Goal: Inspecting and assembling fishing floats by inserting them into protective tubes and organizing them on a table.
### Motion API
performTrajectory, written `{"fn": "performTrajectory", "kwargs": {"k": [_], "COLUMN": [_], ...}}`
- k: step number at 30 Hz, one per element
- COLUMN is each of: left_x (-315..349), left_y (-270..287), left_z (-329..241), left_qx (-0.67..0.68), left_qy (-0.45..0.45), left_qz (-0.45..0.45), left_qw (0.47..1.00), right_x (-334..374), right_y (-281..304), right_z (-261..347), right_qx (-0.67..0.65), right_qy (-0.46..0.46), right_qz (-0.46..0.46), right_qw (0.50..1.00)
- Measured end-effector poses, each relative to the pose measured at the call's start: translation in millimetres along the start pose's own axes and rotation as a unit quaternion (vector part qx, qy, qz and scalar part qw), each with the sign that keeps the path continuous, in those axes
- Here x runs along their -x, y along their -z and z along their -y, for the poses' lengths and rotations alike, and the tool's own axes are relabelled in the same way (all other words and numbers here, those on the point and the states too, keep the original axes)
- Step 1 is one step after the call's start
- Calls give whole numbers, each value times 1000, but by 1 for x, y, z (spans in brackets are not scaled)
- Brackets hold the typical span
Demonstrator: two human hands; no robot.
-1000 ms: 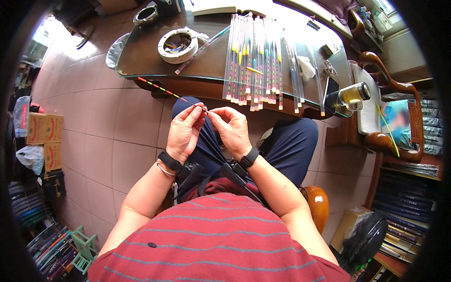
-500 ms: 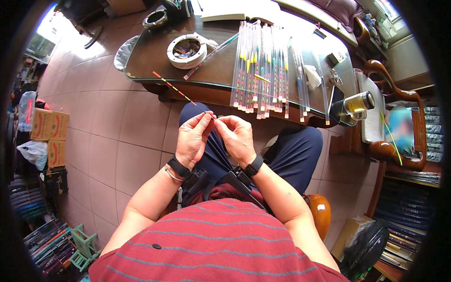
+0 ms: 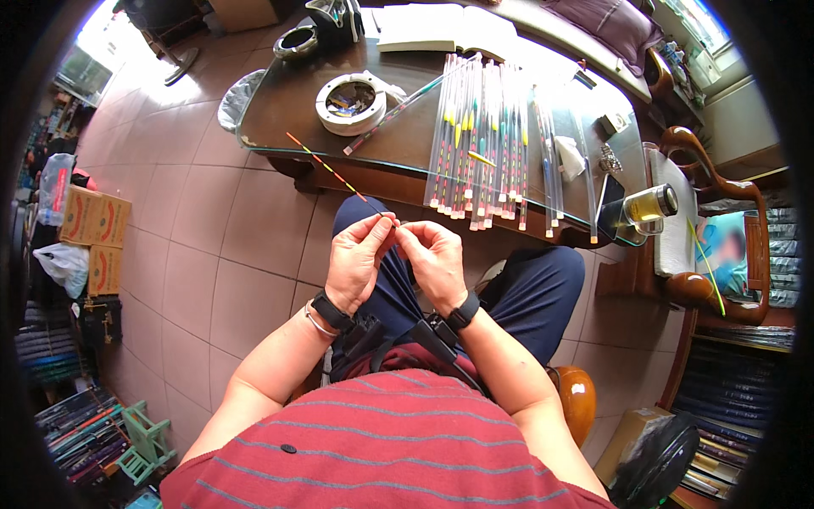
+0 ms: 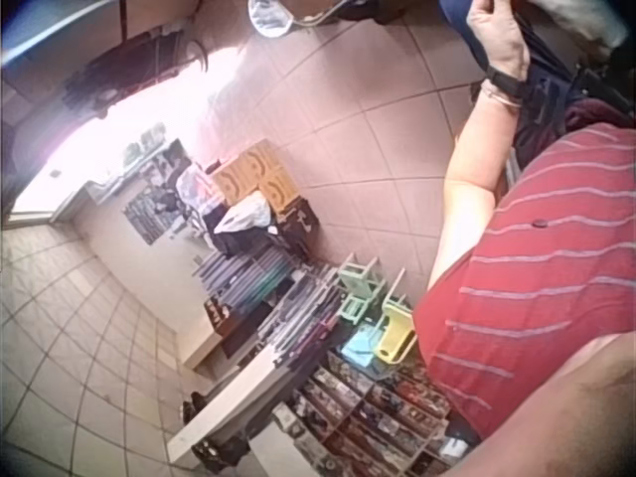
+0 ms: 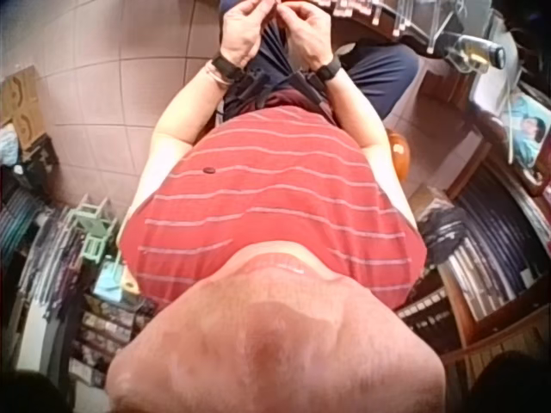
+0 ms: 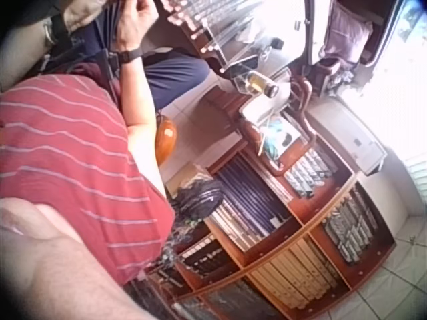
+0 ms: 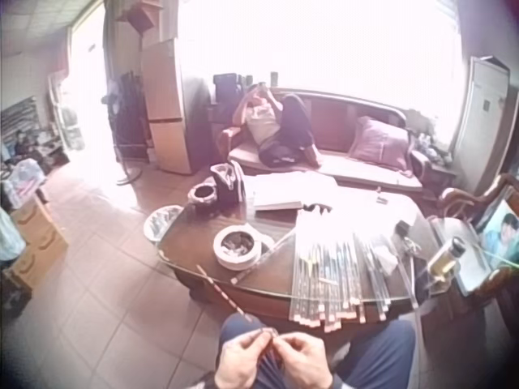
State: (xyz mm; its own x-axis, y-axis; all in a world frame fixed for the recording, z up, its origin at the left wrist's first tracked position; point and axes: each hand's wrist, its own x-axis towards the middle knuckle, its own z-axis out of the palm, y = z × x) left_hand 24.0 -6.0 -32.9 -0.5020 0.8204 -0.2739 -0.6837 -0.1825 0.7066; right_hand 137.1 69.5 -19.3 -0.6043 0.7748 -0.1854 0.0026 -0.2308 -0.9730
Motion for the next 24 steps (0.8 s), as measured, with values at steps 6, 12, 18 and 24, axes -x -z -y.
{"fn": "performTrajectory", "kwargs": {"k": [6, 12, 18, 24], "left_x": [-1, 0, -1, 0], "left_y": [-3, -5, -3, -1], "left_z": [-5, -4, -3, -2], "left_qx": [-16, -20, -26, -25], "left_qy": [-9, -10, -4, -10], "left_qz": [6, 7, 0, 7], "left_qw": [1000, 1000, 1000, 1000], "right_x": [-1, -3, -4, -1], "right_y": [-4, -2, -1, -3], "right_z": [10, 9, 6, 7], "right_qx": [-8, -18, -16, -10], "right_qy": [0, 7, 14, 8], "right_qz": [-4, -5, 2, -2], "right_qw": [1000, 1000, 1000, 1000]}}
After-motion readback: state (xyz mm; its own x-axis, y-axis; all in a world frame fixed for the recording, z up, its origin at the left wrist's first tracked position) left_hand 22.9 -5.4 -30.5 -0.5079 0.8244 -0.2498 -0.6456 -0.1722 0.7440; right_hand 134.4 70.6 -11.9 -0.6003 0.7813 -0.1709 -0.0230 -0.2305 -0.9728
